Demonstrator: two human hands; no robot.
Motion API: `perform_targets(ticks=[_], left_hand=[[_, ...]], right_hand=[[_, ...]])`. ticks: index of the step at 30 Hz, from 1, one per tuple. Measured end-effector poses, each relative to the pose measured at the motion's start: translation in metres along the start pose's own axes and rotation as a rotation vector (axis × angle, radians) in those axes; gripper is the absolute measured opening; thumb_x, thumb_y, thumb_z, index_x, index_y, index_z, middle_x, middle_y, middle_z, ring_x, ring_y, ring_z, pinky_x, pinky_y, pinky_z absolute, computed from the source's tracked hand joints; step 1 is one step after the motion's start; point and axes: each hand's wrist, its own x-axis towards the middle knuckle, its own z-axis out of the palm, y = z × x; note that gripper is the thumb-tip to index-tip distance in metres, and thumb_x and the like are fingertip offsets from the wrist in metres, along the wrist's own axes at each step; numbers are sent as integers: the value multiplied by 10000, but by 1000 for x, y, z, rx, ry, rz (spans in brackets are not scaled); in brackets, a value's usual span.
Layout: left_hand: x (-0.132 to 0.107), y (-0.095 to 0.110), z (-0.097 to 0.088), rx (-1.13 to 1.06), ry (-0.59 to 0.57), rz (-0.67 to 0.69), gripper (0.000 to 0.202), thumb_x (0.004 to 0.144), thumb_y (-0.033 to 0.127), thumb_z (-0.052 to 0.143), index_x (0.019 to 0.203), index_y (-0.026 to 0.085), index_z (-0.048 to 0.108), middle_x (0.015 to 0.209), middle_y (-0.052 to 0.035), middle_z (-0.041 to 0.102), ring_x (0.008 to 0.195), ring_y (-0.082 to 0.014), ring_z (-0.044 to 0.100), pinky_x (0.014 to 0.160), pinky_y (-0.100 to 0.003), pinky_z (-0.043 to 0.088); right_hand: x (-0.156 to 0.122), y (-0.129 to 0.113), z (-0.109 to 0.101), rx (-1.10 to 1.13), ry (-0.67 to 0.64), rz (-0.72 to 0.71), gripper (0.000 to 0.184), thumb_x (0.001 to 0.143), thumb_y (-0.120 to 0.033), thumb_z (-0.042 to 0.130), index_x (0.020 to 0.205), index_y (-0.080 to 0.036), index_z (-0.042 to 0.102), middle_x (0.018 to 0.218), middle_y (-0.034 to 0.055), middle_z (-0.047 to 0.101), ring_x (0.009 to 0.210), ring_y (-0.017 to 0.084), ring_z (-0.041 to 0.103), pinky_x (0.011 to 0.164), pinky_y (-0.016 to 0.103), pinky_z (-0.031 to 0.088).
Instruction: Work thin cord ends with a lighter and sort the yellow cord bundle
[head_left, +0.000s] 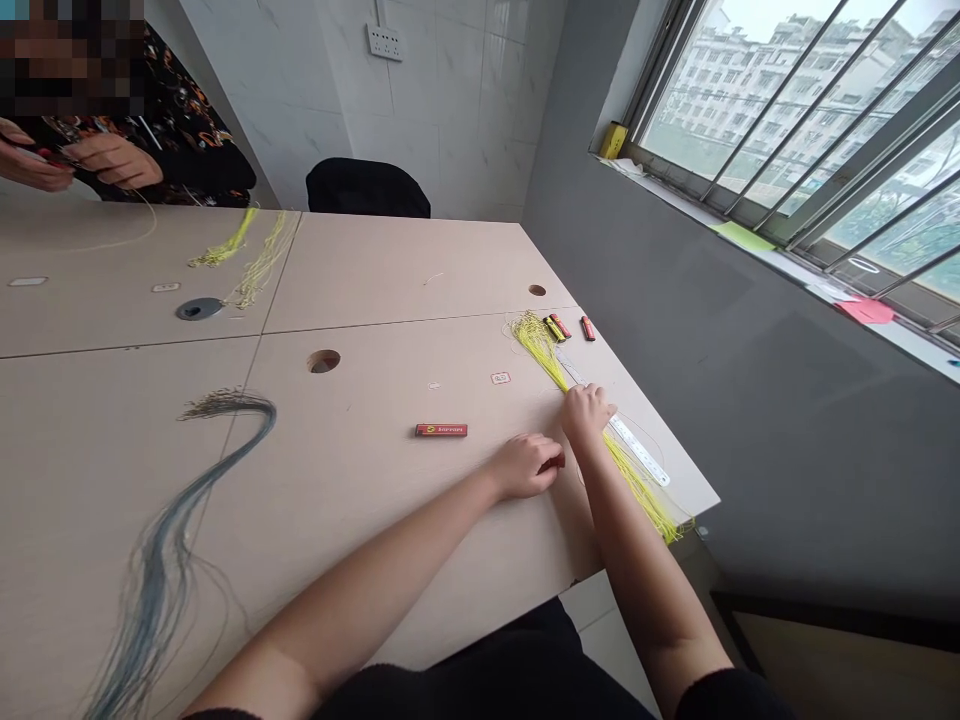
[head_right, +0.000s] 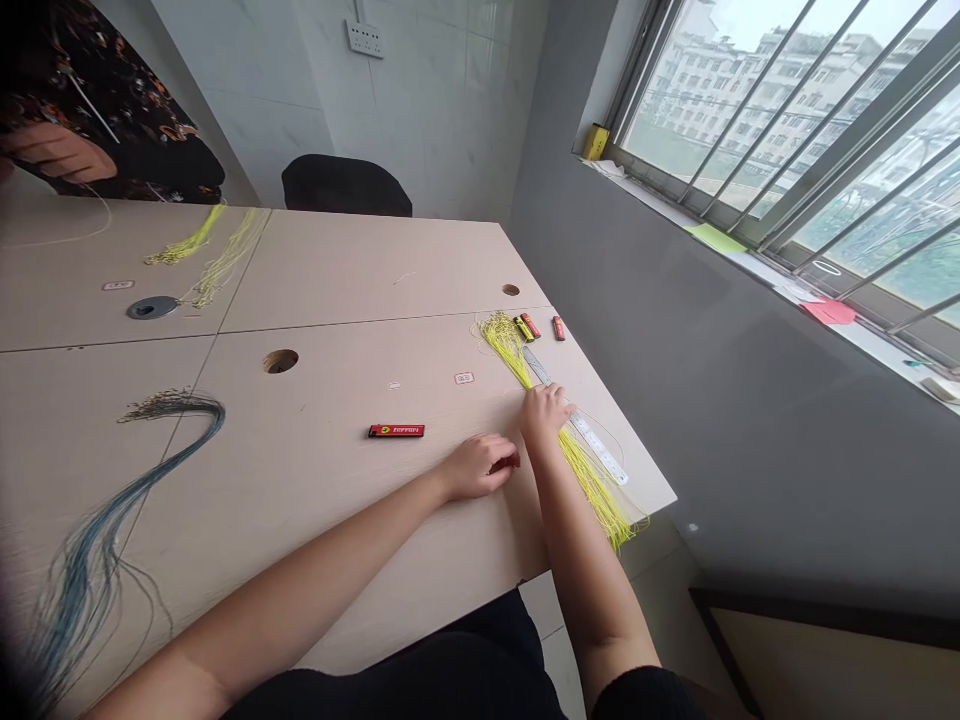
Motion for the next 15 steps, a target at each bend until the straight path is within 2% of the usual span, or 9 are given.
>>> perform_targets(ticks=[4, 8, 12, 15], left_hand=[[0, 1, -1, 7, 2, 2, 106, 808, 154, 522, 858, 188, 609, 924, -27, 695, 879, -178, 625, 798, -287, 457], [-1, 1, -1, 15, 0, -5, 106, 817, 162, 526, 866, 184, 618, 935, -30, 695, 884, -178, 627, 804, -287, 455], [-1, 1, -1, 26, -8, -9, 117, 820, 166, 530, 884, 184, 627, 917, -32, 693, 872, -178, 626, 799, -285, 455], [-1, 1, -2, 33, -17, -3, 121, 825, 172, 530, 891, 184, 630, 900, -31, 694, 850, -176, 624, 794, -288, 454]], right_hand=[[2, 0, 6, 22, 31, -14, 416, 852, -5, 292, 1134, -23, 597, 1134, 269, 560, 1103, 338, 492, 798, 462, 415], [5, 5, 8, 65, 67, -67, 369, 847, -30, 314, 1080, 1, 598, 1096, 289, 563, 1024, 336, 546, 796, 426, 422], [13, 14, -3, 138, -37, -127, 360, 804, -3, 367, 1121, -12, 539, 1054, 253, 596, 962, 302, 587, 781, 372, 425], [20, 20, -12, 245, -123, -89, 328, 825, -42, 402, 1142, -49, 487, 1013, 199, 627, 915, 276, 603, 728, 334, 420]])
